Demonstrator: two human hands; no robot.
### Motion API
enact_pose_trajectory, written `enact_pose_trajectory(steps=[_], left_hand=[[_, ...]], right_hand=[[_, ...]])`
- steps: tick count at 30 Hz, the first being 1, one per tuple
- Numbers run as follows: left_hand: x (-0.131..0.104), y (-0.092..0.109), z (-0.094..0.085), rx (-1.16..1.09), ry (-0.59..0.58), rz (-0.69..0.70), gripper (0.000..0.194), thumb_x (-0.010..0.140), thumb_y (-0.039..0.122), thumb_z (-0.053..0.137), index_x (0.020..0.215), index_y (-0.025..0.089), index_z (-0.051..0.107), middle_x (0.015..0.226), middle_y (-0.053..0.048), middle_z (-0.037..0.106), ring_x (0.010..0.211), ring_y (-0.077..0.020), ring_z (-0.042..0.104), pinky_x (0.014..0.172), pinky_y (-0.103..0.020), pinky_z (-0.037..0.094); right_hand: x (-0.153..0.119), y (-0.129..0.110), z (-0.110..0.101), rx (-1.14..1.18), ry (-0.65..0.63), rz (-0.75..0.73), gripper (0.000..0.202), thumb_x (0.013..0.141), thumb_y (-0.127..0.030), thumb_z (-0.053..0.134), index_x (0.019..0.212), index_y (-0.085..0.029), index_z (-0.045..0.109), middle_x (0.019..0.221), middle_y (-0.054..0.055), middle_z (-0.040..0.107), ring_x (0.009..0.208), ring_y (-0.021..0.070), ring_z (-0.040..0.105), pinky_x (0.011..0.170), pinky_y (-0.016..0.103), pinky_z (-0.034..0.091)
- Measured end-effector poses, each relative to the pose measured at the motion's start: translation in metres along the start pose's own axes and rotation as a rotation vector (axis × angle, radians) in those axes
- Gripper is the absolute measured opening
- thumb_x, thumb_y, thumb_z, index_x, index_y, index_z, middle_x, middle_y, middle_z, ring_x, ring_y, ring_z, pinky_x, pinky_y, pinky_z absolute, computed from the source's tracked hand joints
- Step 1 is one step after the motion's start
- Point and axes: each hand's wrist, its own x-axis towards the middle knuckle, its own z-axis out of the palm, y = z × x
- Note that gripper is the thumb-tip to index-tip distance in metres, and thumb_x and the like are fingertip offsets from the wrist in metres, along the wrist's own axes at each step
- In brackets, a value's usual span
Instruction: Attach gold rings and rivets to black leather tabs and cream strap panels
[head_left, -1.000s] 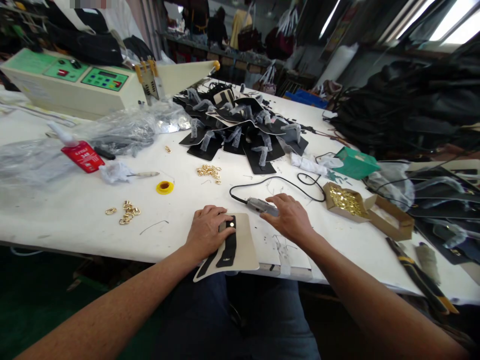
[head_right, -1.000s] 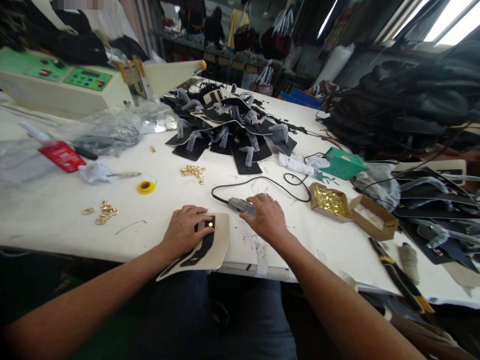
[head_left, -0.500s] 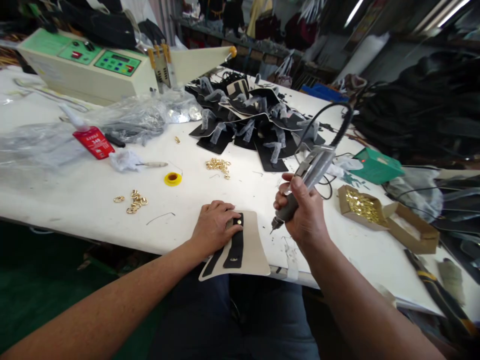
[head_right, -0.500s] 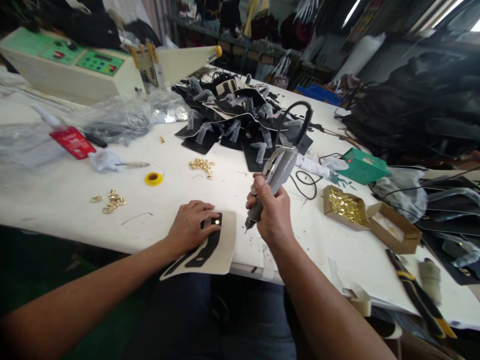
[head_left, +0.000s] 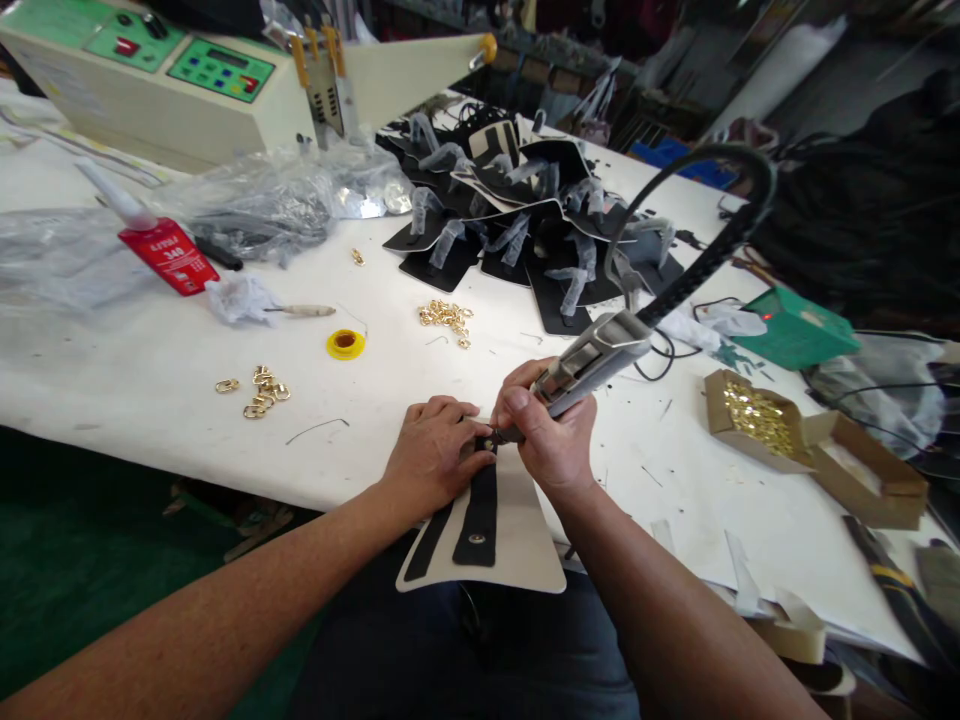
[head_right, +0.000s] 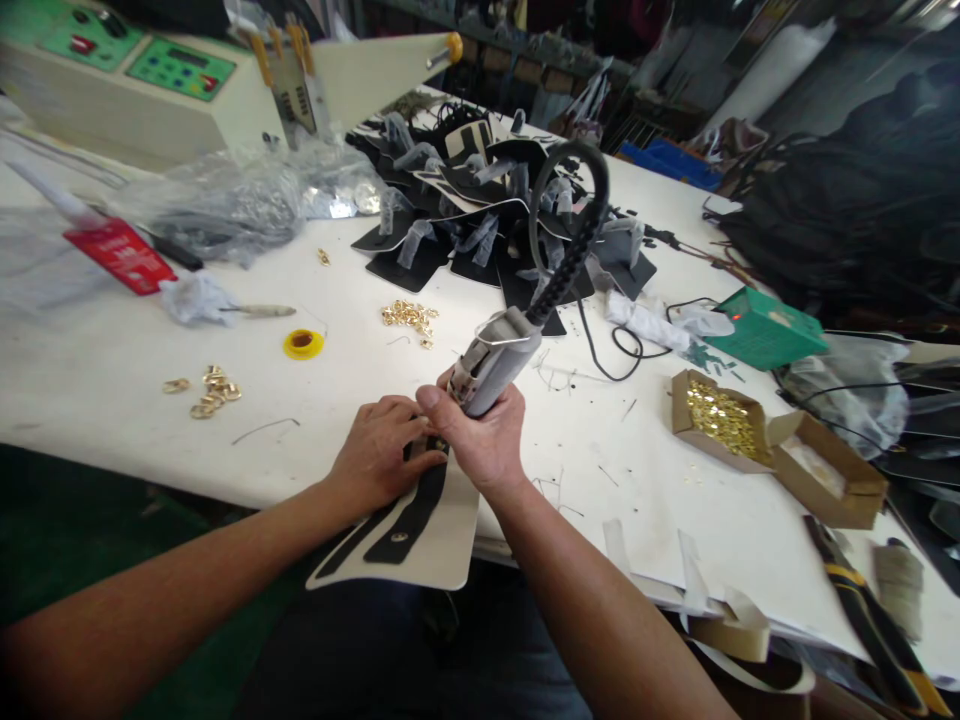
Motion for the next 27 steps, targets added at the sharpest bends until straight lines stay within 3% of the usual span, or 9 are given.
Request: enact_pose_trajectory(steps=[13, 22, 27], left_hand=[[0.0006, -0.0004, 0.0013, 0.007, -0.009, -0.002, 0.031, 0.092, 0.046, 0.074, 0.120, 0.033, 0.073, 0.128, -0.005, 0.071, 0.126, -0.0327, 0.056, 0.099, -0.054, 0.045], [0.0006, -0.0007, 0.0029, 0.008, 0.007, -0.008, 0.024, 0.093, 0.043, 0.073, 0.114, 0.032, 0.074, 0.127, -0.005, 0.073, 0.125, -0.0318, 0.059, 0.099, -0.053, 0.047], [0.0009, -0.0001, 0.0013, 0.003, -0.001, -0.014, 0.022, 0.094, 0.043, 0.071, 0.113, 0.032, 0.075, 0.127, -0.004, 0.072, 0.126, -0.0318, 0.058, 0.098, -0.053, 0.047]], right_hand=[[-0.0017, 0.0011, -0.0003, -0.039, -0.069, -0.019, 0.032, 0.086, -0.044, 0.080, 0.074, -0.022, 0.062, 0.063, -0.002, 0.060, 0.054, 0.0136, 0.054, 0.051, 0.029, 0.044], [-0.0019, 0.0023, -0.0018, -0.047, -0.136, -0.028, 0.025, 0.084, -0.036, 0.081, 0.078, -0.022, 0.061, 0.066, -0.002, 0.062, 0.055, 0.0134, 0.055, 0.052, 0.029, 0.046], [-0.0009, 0.0029, -0.0017, -0.061, -0.158, -0.012, 0.028, 0.085, -0.040, 0.079, 0.074, -0.022, 0.060, 0.065, -0.002, 0.060, 0.055, 0.0136, 0.053, 0.051, 0.030, 0.045]])
